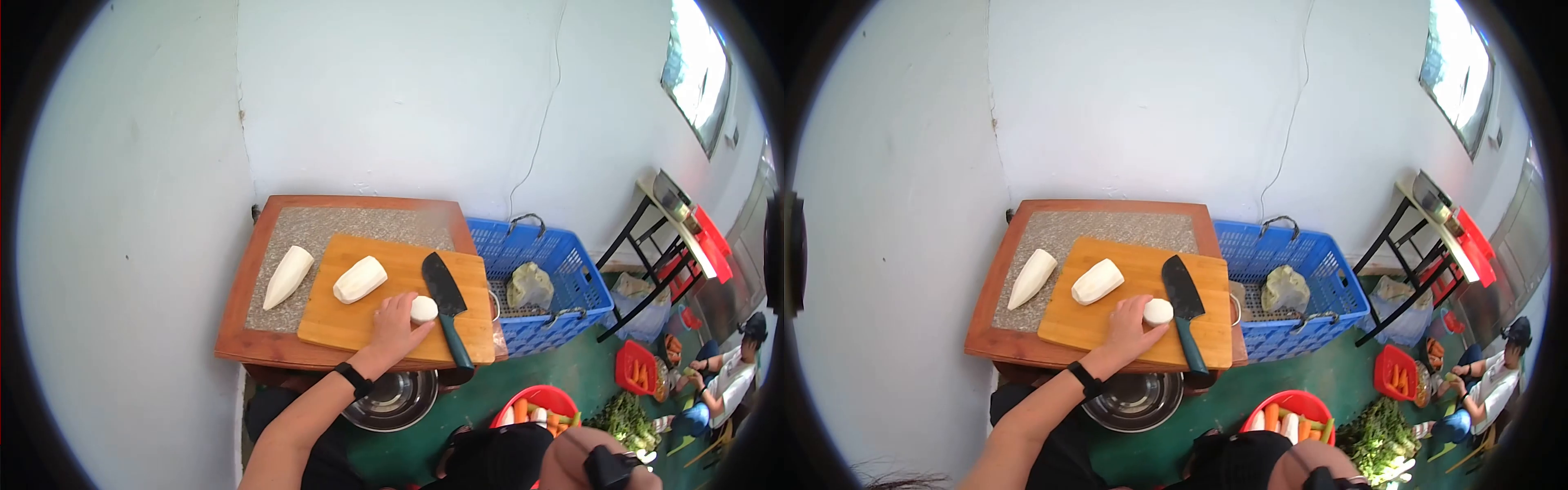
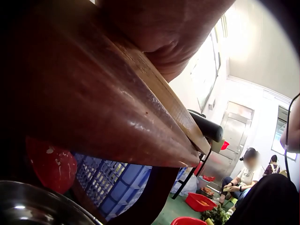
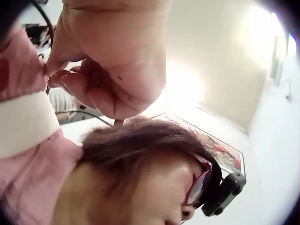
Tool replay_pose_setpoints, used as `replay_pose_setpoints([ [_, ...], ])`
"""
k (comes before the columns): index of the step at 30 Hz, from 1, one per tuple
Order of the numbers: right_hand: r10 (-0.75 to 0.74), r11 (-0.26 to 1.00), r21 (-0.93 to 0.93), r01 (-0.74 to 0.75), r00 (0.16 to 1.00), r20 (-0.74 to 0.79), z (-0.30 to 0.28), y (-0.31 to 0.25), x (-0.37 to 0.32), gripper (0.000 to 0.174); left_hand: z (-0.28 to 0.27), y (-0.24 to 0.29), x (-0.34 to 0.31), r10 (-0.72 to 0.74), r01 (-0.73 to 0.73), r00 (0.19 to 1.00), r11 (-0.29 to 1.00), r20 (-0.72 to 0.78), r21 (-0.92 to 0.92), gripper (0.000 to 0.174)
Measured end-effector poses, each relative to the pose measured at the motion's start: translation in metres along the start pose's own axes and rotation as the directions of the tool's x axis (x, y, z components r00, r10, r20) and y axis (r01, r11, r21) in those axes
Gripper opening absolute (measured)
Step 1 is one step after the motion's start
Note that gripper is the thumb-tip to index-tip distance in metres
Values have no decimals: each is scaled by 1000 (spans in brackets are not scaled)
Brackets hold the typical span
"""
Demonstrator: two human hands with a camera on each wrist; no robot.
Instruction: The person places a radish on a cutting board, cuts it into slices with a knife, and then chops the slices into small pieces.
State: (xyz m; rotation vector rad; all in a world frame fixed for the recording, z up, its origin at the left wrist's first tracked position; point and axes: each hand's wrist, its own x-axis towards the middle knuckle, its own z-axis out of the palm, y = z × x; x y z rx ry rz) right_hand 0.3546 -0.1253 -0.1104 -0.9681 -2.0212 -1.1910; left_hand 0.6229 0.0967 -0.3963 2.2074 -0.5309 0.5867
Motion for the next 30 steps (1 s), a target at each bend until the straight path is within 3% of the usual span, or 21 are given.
replay_pose_setpoints([
  [1,97,954,279,-109,994,58,0,16,-3,19,-3,3,-1,-13,13,1000,1000,9,8,60],
  [3,228,610,723,-324,946,231,4,38,-18,19,-2,6,-2,-29,28,1000,999,8,19,63],
  [5,527,645,602,-470,845,95,8,44,-55,21,-2,5,-3,-29,29,1000,999,-4,27,66],
  [6,756,513,412,-753,624,198,9,46,-70,19,-3,6,-5,-38,37,999,999,18,27,67],
  [7,915,296,185,-937,334,228,8,50,-83,18,-4,7,-3,-43,42,998,999,38,28,68],
  [8,984,22,-47,-999,13,179,9,56,-100,17,-5,8,-1,-47,46,997,999,59,30,69],
  [9,968,-230,-228,-946,-246,46,21,70,-132,18,-6,9,-1,-60,58,996,998,68,33,69],
  [11,951,-305,-187,-934,-289,-108,52,84,-201,30,-7,11,1,-83,79,993,996,84,42,69],
  [14,967,-254,-455,-854,-211,-142,75,82,-264,45,-4,7,4,-101,96,991,993,87,62,67],
  [17,936,-332,-477,-814,-346,-62,92,77,-272,51,0,5,4,-88,84,995,994,52,72,63],
  [20,923,-362,-494,-791,-378,-72,94,74,-268,56,4,-1,4,-73,70,996,996,43,59,59],
  [23,937,-331,-475,-816,-345,-60,87,70,-283,58,4,-2,4,-68,65,997,994,30,91,57],
  [27,929,-342,-521,-782,-366,-61,86,70,-282,63,3,-3,4,53,-55,998,989,18,134,53],
  [28,926,-350,-532,-771,-371,-71,87,69,-288,65,2,-1,6,28,-30,999,994,20,106,51],
  [30,938,-345,-455,-821,-313,-146,95,62,-304,66,6,-8,4,83,-85,996,988,19,126,47],
])
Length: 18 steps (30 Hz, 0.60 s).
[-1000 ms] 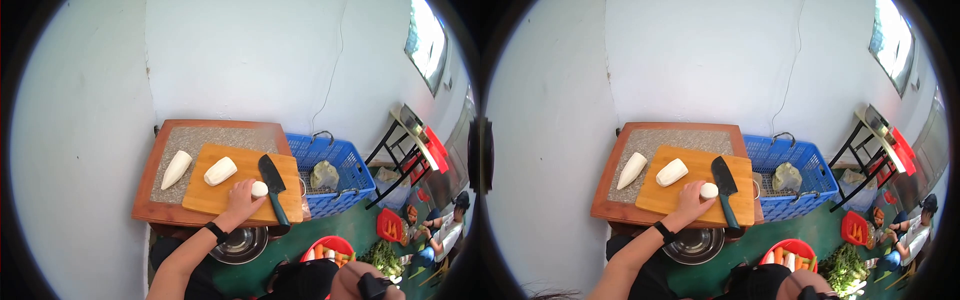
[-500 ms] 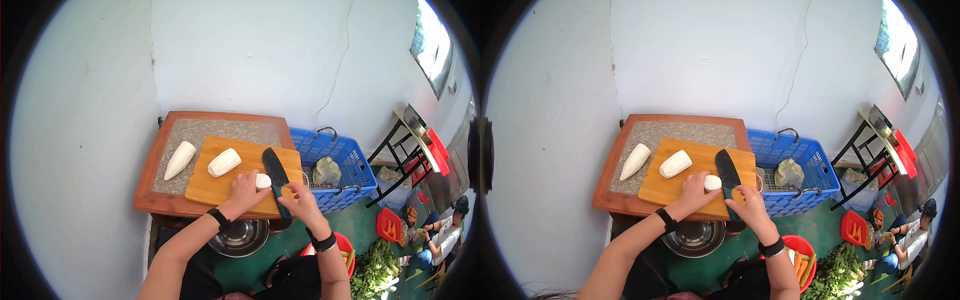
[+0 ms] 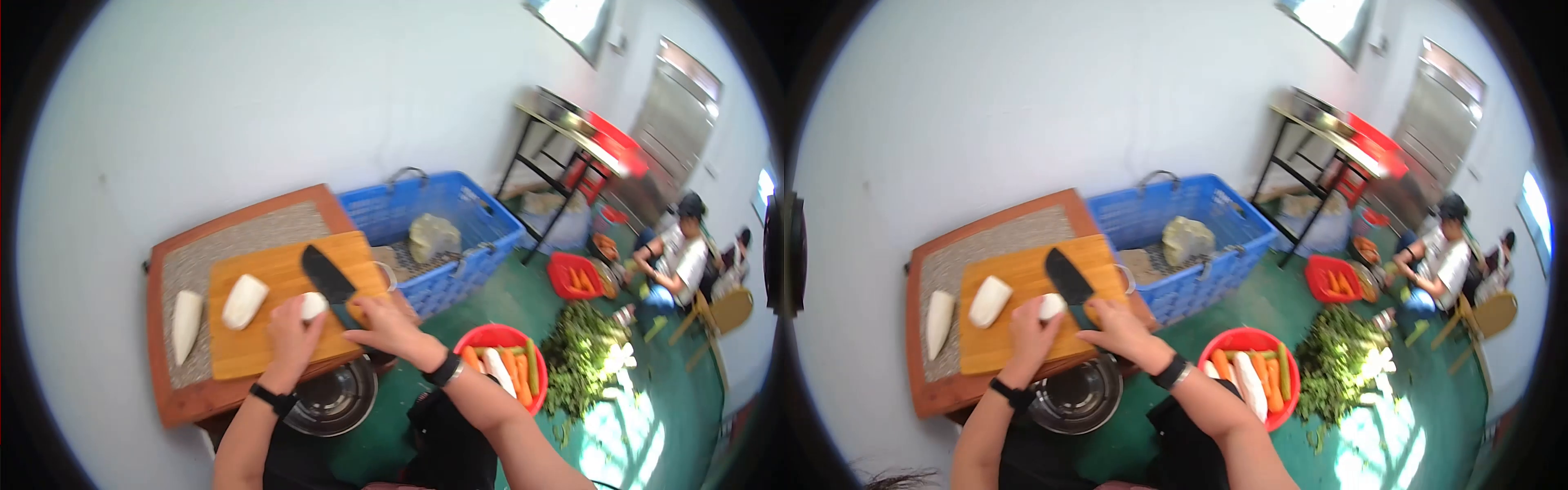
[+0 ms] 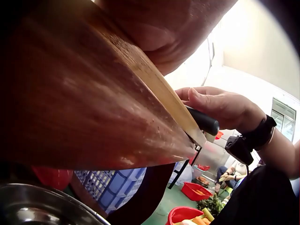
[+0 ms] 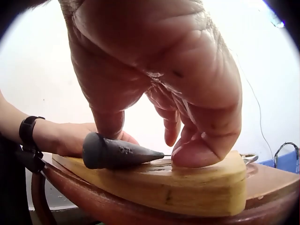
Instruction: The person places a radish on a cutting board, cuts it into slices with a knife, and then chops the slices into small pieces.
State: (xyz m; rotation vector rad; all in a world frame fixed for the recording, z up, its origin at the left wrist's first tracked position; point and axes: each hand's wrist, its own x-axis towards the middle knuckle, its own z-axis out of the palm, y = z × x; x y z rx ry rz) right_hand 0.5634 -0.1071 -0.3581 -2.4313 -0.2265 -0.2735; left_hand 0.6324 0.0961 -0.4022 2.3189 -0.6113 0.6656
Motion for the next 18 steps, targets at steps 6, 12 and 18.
replay_pose_setpoints([
  [6,19,1000,22,-19,1000,13,4,-5,-2,68,-4,1,-2,-27,28,998,999,52,-31,52],
  [12,33,999,39,-33,999,14,8,-2,-1,71,3,-9,-4,-51,51,996,999,72,-7,57],
  [18,-25,999,39,27,999,-42,22,6,1,63,2,-11,-4,-42,43,997,999,64,-24,59],
])
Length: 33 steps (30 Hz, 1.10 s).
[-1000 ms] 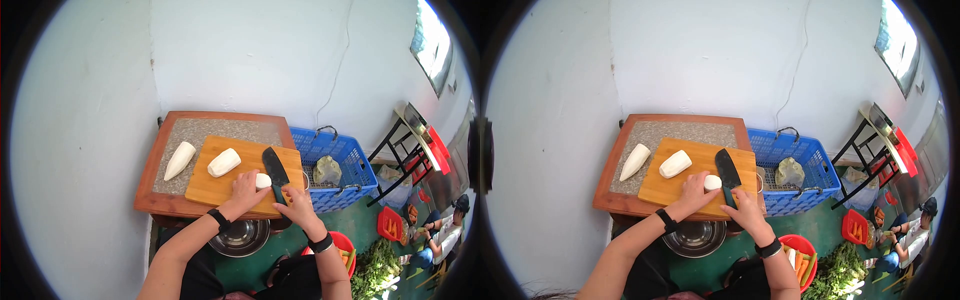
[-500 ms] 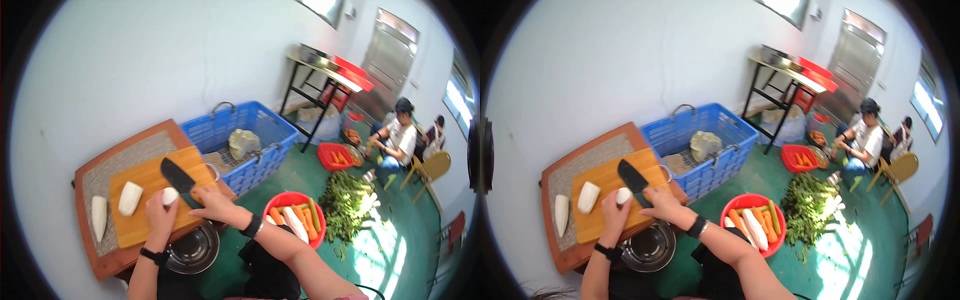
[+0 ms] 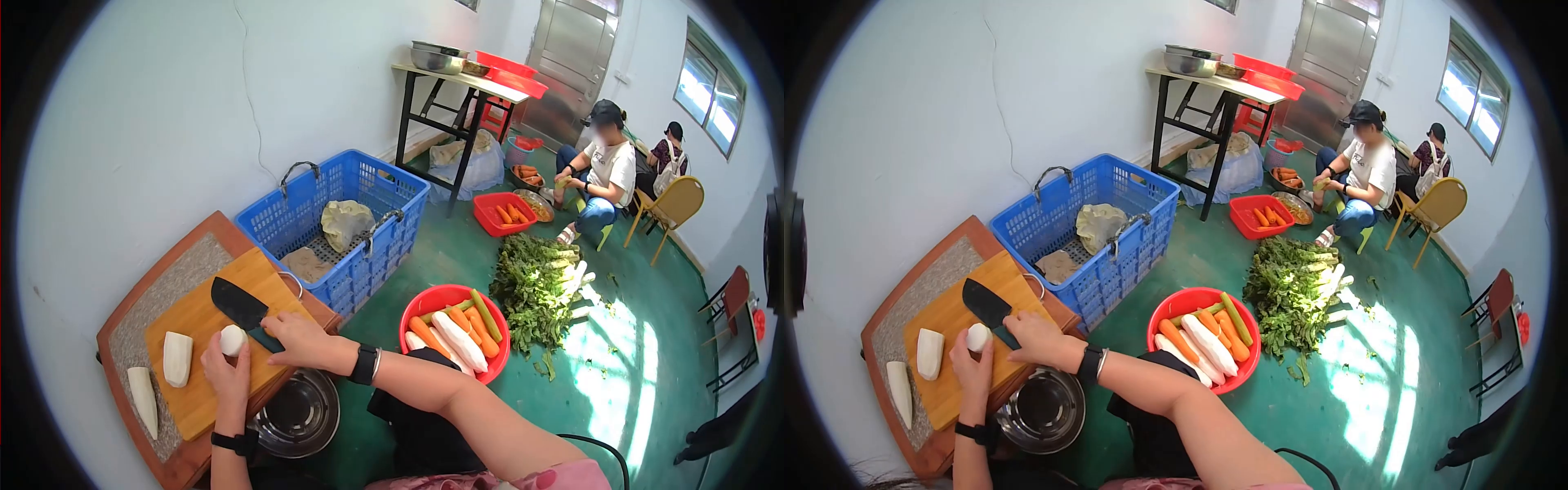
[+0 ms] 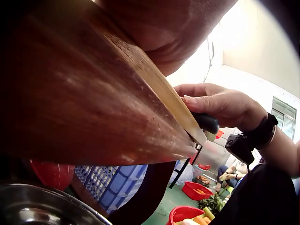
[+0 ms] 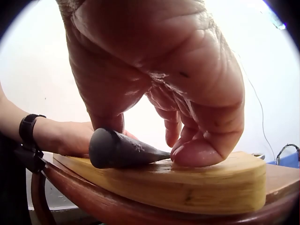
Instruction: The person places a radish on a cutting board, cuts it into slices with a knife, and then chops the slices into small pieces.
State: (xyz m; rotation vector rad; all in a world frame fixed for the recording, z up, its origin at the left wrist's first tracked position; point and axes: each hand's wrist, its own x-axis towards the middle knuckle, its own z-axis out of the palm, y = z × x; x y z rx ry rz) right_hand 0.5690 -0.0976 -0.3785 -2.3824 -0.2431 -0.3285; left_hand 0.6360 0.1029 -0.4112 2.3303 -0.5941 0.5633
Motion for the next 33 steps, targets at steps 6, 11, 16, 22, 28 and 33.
replay_pose_setpoints([
  [6,62,997,-42,-59,995,81,-9,-8,2,66,-2,4,0,4,-5,1000,999,-16,-40,58],
  [11,43,999,-15,-43,998,47,-3,-4,3,65,-3,6,1,-15,14,1000,999,-18,-50,57],
  [16,61,996,53,-65,996,68,0,-2,6,59,-2,3,3,-44,44,999,999,6,-30,57],
  [22,44,998,32,-46,998,53,5,-1,8,50,0,4,7,10,-11,999,1000,-32,-29,55],
  [28,88,994,-77,-83,994,59,-15,-22,9,49,-5,12,10,12,-15,999,998,-44,-65,51],
  [33,95,995,-32,-93,994,60,-24,-26,8,49,-1,7,2,21,-30,996,993,-86,-113,48],
])
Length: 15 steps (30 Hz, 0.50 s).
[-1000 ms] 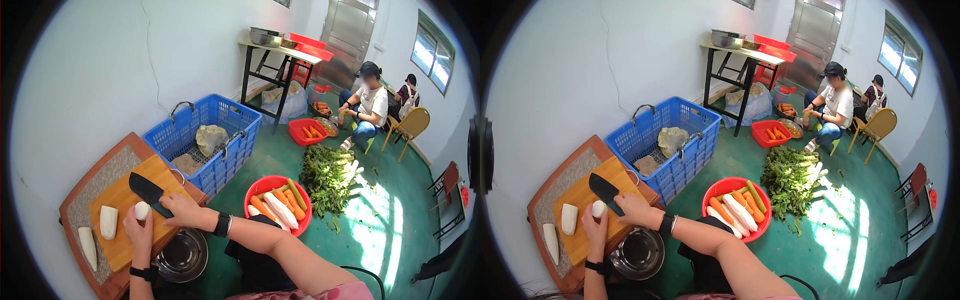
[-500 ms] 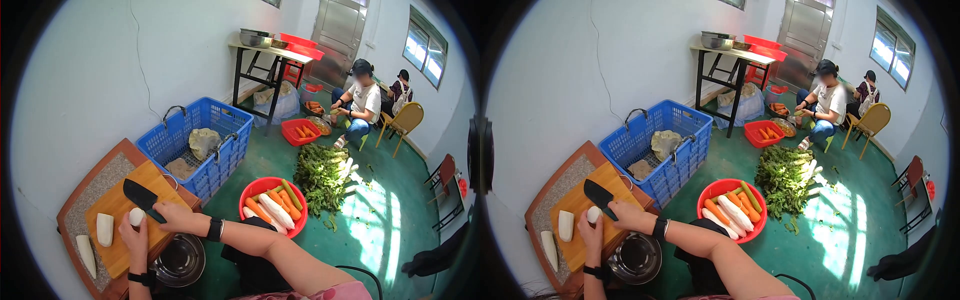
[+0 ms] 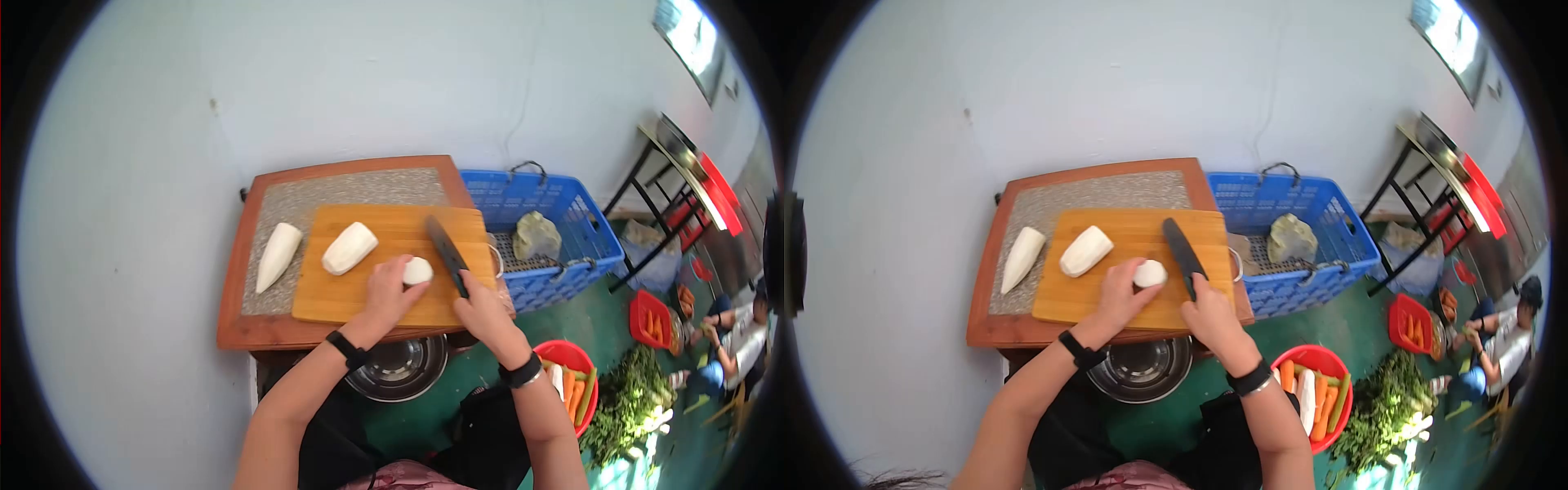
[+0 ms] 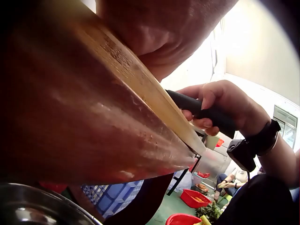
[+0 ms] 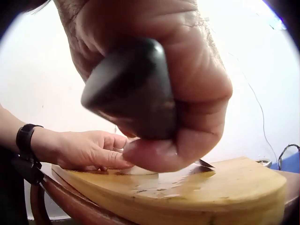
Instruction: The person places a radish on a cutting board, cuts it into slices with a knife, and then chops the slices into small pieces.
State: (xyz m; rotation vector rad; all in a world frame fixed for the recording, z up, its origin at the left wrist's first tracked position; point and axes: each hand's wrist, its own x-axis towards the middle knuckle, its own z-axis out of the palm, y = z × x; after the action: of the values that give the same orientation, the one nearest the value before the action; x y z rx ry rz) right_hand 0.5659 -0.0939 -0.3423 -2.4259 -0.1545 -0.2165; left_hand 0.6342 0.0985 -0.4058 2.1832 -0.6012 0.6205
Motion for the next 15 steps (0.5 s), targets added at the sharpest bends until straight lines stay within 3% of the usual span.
replay_pose_setpoints([
  [2,-42,999,26,43,998,-48,-4,-2,1,46,-1,1,0,-8,7,999,1000,40,25,45],
  [5,192,954,213,-210,976,101,-20,-22,-1,43,-6,10,0,-78,77,995,997,65,19,44],
  [6,102,976,191,-105,994,29,-10,0,-1,40,-7,10,0,-94,94,992,996,78,12,44],
  [9,319,868,312,-387,915,247,-27,-27,-6,34,-8,10,2,-108,109,989,994,103,-1,43],
  [12,235,894,351,-278,959,160,-16,-19,-12,28,-6,11,2,-58,56,997,998,49,27,41],
  [15,80,982,165,-91,994,73,-11,-3,-12,23,-9,18,4,48,-42,997,996,-67,78,36],
])
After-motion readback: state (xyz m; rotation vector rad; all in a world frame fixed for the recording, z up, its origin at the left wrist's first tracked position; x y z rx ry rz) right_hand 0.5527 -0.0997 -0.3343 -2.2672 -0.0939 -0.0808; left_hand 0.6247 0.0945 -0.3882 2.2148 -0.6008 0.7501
